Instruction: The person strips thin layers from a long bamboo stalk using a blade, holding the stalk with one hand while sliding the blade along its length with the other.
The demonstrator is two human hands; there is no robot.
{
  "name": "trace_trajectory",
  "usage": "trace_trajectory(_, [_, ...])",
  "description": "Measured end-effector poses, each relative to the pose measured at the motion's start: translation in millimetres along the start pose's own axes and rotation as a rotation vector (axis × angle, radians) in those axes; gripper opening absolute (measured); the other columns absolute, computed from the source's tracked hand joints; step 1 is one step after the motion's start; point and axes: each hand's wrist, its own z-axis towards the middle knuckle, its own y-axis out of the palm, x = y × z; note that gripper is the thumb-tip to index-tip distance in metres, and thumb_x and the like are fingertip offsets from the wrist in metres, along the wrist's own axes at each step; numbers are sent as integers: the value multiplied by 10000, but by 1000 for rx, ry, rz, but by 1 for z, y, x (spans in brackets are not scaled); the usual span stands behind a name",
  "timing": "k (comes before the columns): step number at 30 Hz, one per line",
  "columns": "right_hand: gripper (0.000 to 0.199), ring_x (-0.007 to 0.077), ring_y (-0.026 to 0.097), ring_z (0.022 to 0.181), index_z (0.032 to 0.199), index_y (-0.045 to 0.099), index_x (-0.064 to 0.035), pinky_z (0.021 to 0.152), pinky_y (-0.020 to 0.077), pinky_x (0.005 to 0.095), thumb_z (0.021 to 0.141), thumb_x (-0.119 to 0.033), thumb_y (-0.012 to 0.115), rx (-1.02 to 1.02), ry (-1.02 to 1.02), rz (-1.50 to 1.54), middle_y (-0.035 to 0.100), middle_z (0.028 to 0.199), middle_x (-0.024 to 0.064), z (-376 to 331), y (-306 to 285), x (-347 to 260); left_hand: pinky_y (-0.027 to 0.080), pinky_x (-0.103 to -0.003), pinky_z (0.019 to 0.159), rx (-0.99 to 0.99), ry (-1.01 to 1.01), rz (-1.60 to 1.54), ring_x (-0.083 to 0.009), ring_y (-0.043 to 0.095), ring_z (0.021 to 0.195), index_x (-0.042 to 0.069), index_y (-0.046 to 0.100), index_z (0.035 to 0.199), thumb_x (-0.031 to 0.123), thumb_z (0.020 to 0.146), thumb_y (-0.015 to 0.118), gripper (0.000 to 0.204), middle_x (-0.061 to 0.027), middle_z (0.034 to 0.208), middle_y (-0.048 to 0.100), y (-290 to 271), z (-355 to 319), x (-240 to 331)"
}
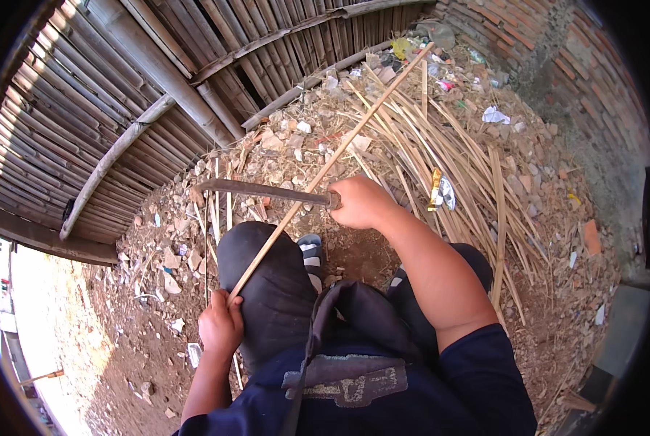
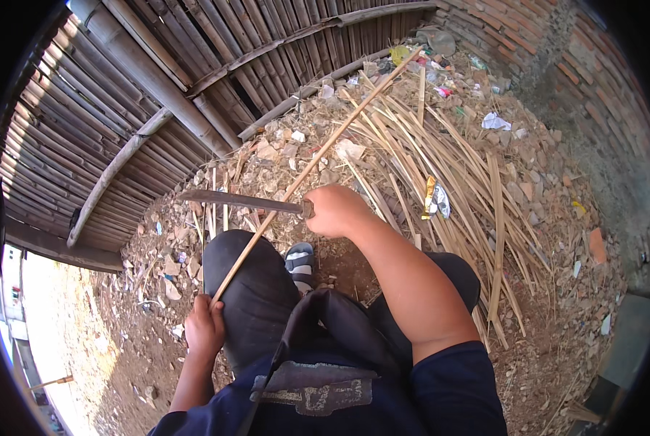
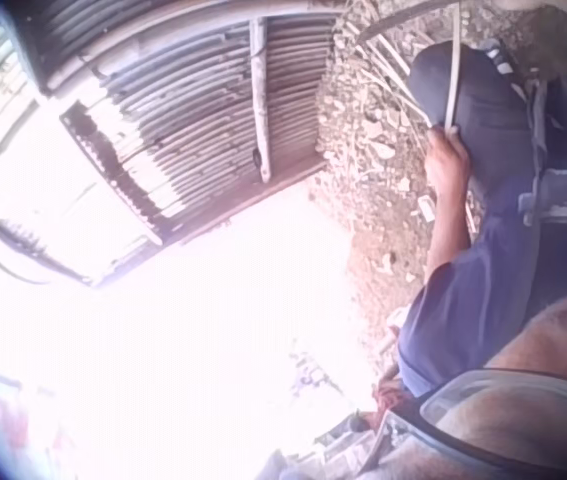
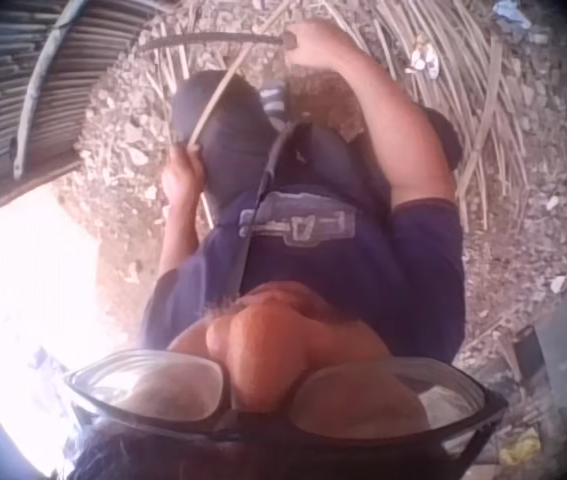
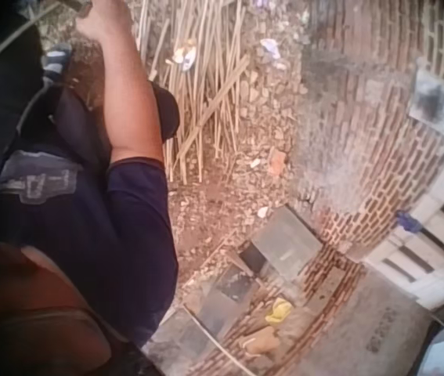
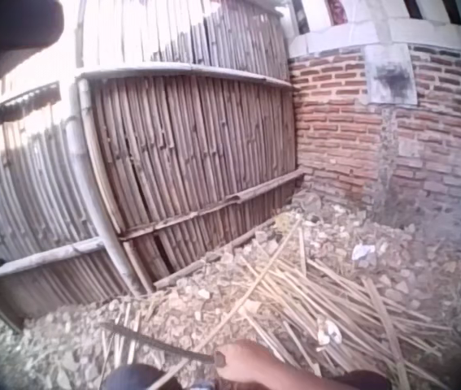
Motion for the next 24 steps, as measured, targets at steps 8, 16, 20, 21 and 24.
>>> trace_trajectory(8, [460,404,702,1000,1199,730,-56,885,561,478,798,-278,766,-41,65,68,735,1033,224,-8,-2,-7,525,-555,619,13,10,8,-460,680,702,49,571,1068,267,1000,645,240,-213,798,698,0,-1,3])
trace_trajectory(16, [320,396,705,990,1044,743,-70,882,564,495,771,-232,712,-33,90,32,740,1025,205,5,-2,11,518,-556,613,30,22,-8,-460,675,691,50,567,1050,273,996,654,245,-213,784,694,1,0,3])
trace_trajectory(20, [388,411,690,1045,1108,738,-34,928,554,478,784,-247,713,4,150,130,730,1077,223,2,-9,17,520,-557,613,-10,-14,42,-463,674,692,49,569,1048,271,998,651,242,-212,784,696,-2,0,7])
trace_trajectory(21, [372,411,693,1040,1099,741,-46,923,557,481,786,-245,714,18,125,97,731,1071,218,0,-7,14,520,-557,613,-12,-13,41,-463,674,692,49,569,1048,271,998,651,242,-212,784,696,-1,0,6])
trace_trajectory(24, [345,400,705,997,1088,743,-69,894,562,484,789,-240,729,-27,91,28,737,1023,207,-7,-2,-5,522,-557,615,18,1,24,-461,675,692,50,568,1051,270,1000,648,240,-208,785,695,2,-1,6])
